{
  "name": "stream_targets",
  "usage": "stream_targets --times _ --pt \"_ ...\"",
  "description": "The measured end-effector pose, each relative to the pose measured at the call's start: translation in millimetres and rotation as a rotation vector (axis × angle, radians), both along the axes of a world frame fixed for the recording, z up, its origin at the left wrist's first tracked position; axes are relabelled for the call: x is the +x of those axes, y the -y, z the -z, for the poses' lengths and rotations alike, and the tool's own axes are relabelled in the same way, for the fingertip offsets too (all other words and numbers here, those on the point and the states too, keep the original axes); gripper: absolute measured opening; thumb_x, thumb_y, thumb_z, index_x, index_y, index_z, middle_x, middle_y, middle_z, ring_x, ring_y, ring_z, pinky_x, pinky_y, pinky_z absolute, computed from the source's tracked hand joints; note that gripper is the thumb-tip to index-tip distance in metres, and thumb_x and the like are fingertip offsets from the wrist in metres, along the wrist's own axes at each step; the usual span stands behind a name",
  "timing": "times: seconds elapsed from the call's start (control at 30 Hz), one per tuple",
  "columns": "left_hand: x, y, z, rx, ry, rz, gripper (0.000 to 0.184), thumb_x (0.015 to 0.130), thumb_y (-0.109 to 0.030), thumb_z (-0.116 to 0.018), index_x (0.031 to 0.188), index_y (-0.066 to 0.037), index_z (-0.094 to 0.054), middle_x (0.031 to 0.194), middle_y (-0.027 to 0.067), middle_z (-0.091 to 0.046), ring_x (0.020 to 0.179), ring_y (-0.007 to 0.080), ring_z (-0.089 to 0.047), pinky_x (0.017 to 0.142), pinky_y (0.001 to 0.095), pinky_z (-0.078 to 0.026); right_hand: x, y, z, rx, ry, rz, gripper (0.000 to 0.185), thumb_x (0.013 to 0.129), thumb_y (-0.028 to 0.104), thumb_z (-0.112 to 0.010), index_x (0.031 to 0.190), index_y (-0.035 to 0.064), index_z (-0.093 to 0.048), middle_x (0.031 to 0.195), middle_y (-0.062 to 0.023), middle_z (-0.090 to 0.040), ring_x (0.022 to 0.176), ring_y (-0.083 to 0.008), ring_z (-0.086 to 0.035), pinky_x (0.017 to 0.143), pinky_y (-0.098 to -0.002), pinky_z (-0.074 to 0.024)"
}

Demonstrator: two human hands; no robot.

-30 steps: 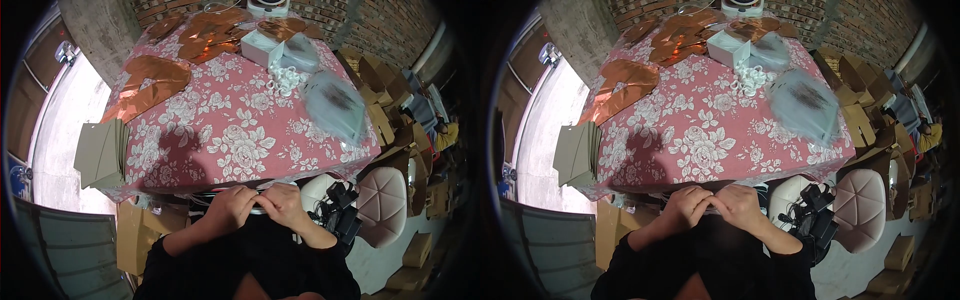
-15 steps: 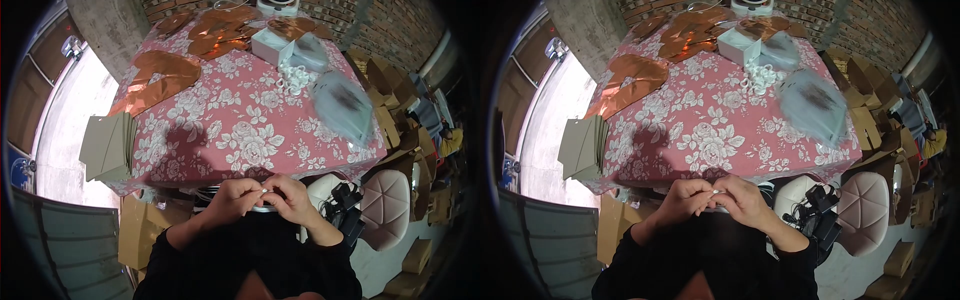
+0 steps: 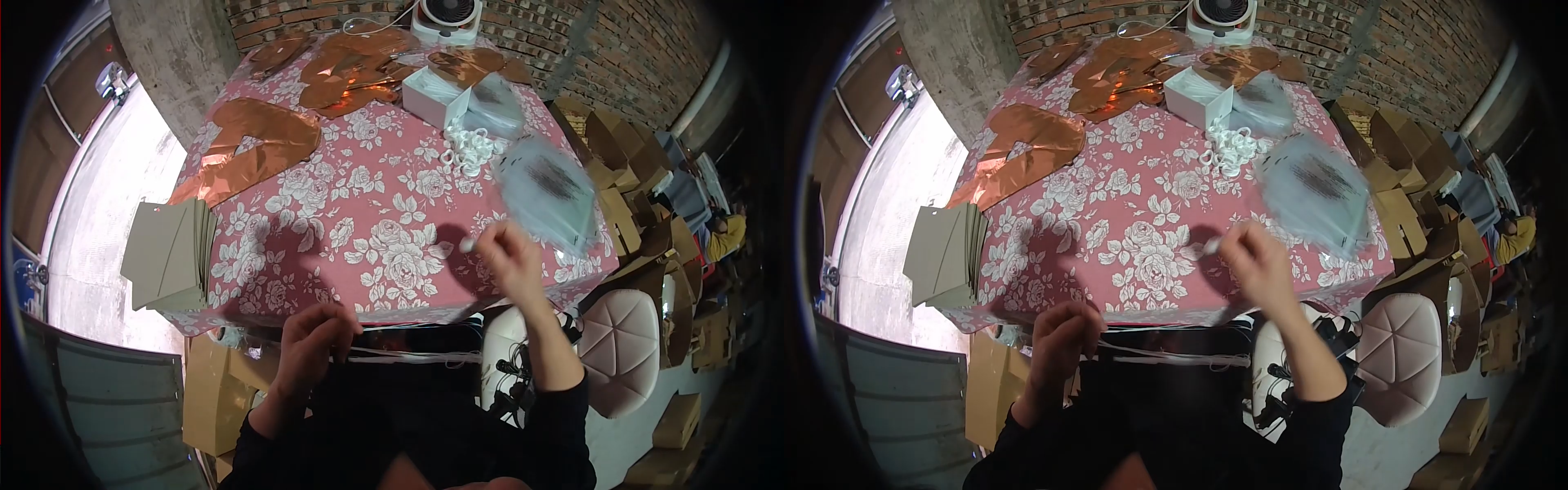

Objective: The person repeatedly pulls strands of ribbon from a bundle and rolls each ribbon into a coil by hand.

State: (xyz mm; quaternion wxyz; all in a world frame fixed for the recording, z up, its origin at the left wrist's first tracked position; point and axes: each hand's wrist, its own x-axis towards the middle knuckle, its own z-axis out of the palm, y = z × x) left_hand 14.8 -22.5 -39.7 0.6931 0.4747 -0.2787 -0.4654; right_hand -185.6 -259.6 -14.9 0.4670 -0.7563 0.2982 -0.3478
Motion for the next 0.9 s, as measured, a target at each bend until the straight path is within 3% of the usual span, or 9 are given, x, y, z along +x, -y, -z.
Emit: stream_targets --times 0.13,0.2,0.3,0.4,0.53,0.6,0.73,0.8,0.9 --pt "-2.4 -13.1 7.2 0.155 0.078 0.098 0.021 0.095 -0.011 -0.052 0.088 0.003 -0.065 0.067 0.0025 -0.056 0.057 0.0072 -0.051 0.049 0.0209 -0.039 20.2 80.1 13.3 -0.093 0.031 0.152 0.008 0.09 0.006 -0.062 0.086 0.0024 -0.056 0.077 -0.0003 -0.058 0.069 -0.005 -0.051 0.06 -0.0215 -0.0427" --pt "-3.6 -14.6 10.8 0.189 0.083 0.101 0.021 0.096 -0.012 -0.052 0.086 0.002 -0.065 0.066 0.0021 -0.056 0.057 0.0069 -0.052 0.049 0.0209 -0.039 28.6 106.2 16.9 -0.455 -0.133 0.327 0.009 0.089 0.007 -0.064 0.093 0.0002 -0.06 0.08 -0.009 -0.064 0.072 -0.0153 -0.062 0.066 -0.0284 -0.0488" --pt "-4.0 -18.1 17.4 0.2 0.05 0.082 0.019 0.096 -0.012 -0.053 0.089 0.001 -0.066 0.07 0.004 -0.06 0.057 0.0071 -0.052 0.049 0.0212 -0.041 34.0 127.2 26.0 -0.565 -0.311 0.305 0.016 0.087 0.01 -0.065 0.099 -0.0006 -0.064 0.088 -0.0188 -0.068 0.081 -0.0292 -0.068 0.073 -0.0343 -0.0514" --pt "0.3 -26.6 30.4 0.223 0.033 0.012 0.019 0.096 -0.011 -0.052 0.092 0.001 -0.066 0.077 0.0073 -0.065 0.058 0.0081 -0.053 0.05 0.0216 -0.042 16.7 127.3 28.3 -0.701 -0.336 0.277 0.02 0.086 0.013 -0.067 0.101 -0.0003 -0.068 0.094 -0.0213 -0.068 0.086 -0.0363 -0.067 0.074 -0.037 -0.0517" --pt "8.3 -41.1 43.9 0.326 0.076 -0.063 0.02 0.096 -0.009 -0.049 0.093 0.003 -0.065 0.085 0.0105 -0.068 0.058 0.0091 -0.054 0.051 0.0223 -0.043 -11.2 65.0 -1.7 -0.769 -0.168 0.279 0.009 0.091 0.006 -0.061 0.095 -0.0012 -0.066 0.083 -0.0143 -0.066 0.074 -0.0283 -0.065 0.066 -0.0317 -0.0494" --pt "10.9 -45.0 50.7 0.312 0.136 -0.062 0.02 0.096 -0.01 -0.051 0.099 0.004 -0.066 0.083 0.0067 -0.067 0.06 0.0061 -0.054 0.052 0.0201 -0.043 -28.2 22.3 -8.1 -0.645 -0.271 0.265 0.008 0.091 0.006 -0.061 0.091 -0.0013 -0.064 0.079 -0.0127 -0.064 0.07 -0.0249 -0.064 0.062 -0.0301 -0.0474" --pt "6.1 -46.1 64.3 0.445 0.157 -0.073 0.022 0.096 -0.012 -0.049 0.091 0.002 -0.065 0.08 0.0078 -0.066 0.057 0.0089 -0.053 0.05 0.0226 -0.043 -59.0 -35.5 24.3 -0.699 -0.173 -0.16 0.008 0.087 0.009 -0.065 0.083 0.0017 -0.064 0.07 -0.0102 -0.06 0.06 -0.024 -0.06 0.055 -0.0336 -0.0462" --pt "4.5 -44.9 71.2 0.488 0.158 -0.031 0.022 0.096 -0.013 -0.05 0.091 0.002 -0.066 0.078 0.0067 -0.066 0.057 0.0083 -0.053 0.05 0.0225 -0.042 -70.4 -47.8 49.2 -0.443 -0.208 -0.552 0.012 0.083 0.015 -0.07 0.078 0.0058 -0.064 0.069 -0.0115 -0.061 0.062 -0.0297 -0.061 0.054 -0.0371 -0.0457" --pt "-0.4 -41.4 77.8 0.558 0.175 0.035 0.022 0.096 -0.016 -0.052 0.091 0.001 -0.066 0.075 0.0043 -0.065 0.056 0.007 -0.051 0.048 0.0222 -0.041 -73.9 -64.8 117.8 -0.367 -0.495 -0.557 0.011 0.081 0.015 -0.071 0.081 0.0065 -0.064 0.07 -0.0106 -0.062 0.064 -0.0311 -0.064 0.055 -0.0395 -0.0477"
